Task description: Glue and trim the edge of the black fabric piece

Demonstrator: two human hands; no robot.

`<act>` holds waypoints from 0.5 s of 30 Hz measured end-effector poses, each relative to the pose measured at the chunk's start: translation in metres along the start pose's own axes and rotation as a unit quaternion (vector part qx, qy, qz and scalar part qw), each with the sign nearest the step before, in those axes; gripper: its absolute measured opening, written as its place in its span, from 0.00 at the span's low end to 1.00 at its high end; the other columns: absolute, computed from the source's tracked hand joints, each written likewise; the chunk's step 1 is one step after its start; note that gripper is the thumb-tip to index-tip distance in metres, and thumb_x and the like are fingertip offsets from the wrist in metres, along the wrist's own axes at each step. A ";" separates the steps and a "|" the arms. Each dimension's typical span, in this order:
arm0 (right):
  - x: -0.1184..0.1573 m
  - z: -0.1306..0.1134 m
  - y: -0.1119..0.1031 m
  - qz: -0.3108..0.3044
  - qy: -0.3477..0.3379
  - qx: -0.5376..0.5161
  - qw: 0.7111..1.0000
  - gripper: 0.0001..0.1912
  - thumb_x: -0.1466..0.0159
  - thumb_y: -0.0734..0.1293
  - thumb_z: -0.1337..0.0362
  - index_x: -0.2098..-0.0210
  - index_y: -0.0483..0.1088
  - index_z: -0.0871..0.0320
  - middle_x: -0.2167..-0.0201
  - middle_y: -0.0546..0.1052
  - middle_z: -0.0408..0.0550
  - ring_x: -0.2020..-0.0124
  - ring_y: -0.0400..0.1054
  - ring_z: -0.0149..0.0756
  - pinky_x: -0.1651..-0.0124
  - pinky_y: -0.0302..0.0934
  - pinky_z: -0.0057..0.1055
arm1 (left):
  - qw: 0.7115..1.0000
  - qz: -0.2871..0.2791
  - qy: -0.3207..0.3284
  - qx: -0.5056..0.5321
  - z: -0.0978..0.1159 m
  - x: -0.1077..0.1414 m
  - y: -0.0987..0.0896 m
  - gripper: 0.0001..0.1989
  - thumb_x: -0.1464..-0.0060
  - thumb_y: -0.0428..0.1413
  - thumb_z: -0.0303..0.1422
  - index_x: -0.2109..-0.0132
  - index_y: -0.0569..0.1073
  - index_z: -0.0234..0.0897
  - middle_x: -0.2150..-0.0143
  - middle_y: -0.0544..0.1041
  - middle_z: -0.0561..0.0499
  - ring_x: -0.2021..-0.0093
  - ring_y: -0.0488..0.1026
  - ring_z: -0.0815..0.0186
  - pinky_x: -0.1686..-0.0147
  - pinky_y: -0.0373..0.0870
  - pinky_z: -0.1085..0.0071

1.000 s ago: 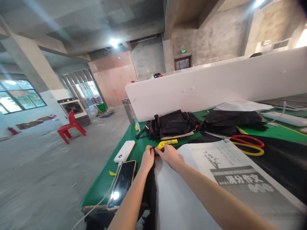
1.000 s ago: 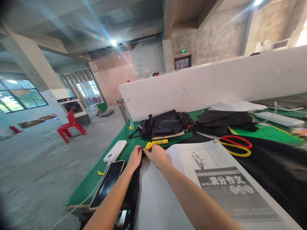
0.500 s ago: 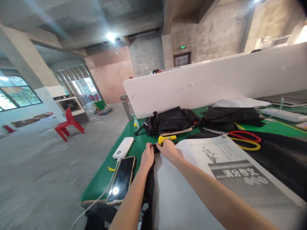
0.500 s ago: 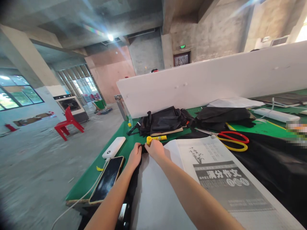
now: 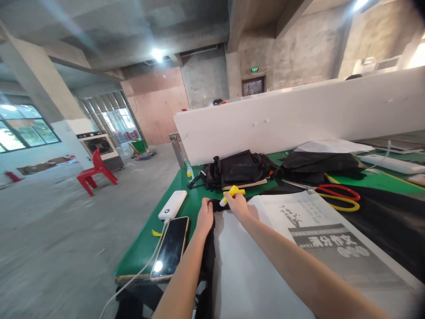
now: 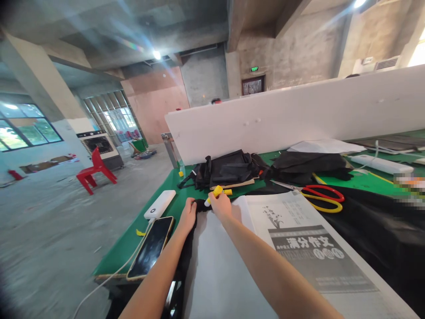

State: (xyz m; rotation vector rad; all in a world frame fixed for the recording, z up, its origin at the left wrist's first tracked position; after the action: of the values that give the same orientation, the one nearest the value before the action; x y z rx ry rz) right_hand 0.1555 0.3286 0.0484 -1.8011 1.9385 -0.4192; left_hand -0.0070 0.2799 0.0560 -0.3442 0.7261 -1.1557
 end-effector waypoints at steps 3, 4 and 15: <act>0.011 -0.016 0.006 -0.012 -0.051 0.048 0.997 0.18 0.42 0.59 0.50 0.75 0.67 0.58 0.76 0.74 0.47 0.74 0.67 0.34 0.73 0.51 0.26 | 1.000 0.000 0.003 0.013 -0.002 -0.001 0.001 0.07 0.42 0.40 0.32 0.59 0.61 0.39 0.66 0.70 0.50 0.64 0.70 0.64 0.62 0.65 0.67; 0.016 -0.021 0.008 -0.015 -0.070 0.063 0.995 0.18 0.43 0.59 0.49 0.75 0.67 0.58 0.76 0.74 0.47 0.74 0.66 0.34 0.73 0.50 0.27 | 1.000 -0.001 0.003 0.016 -0.003 -0.001 0.001 0.07 0.42 0.40 0.32 0.60 0.61 0.39 0.67 0.70 0.50 0.64 0.71 0.64 0.62 0.65 0.68; 0.033 -0.046 0.021 -0.035 -0.178 0.166 0.969 0.14 0.41 0.60 0.52 0.65 0.68 0.55 0.65 0.75 0.46 0.65 0.68 0.34 0.67 0.51 0.26 | 0.999 0.015 -0.026 0.012 -0.011 -0.002 -0.002 0.07 0.43 0.42 0.31 0.61 0.63 0.39 0.68 0.71 0.50 0.64 0.71 0.63 0.62 0.66 0.67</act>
State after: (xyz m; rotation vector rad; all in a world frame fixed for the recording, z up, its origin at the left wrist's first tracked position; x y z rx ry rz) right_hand 0.1122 0.2943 0.0729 -1.6028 1.4674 -0.3862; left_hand -0.0163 0.2823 0.0501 -0.3398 0.6693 -1.1218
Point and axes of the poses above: each hand's wrist, its own x-axis away from the middle knuckle, its own y-axis out of the palm, z = x × y, the point moved 9 cm from there along -x, towards the middle knuckle
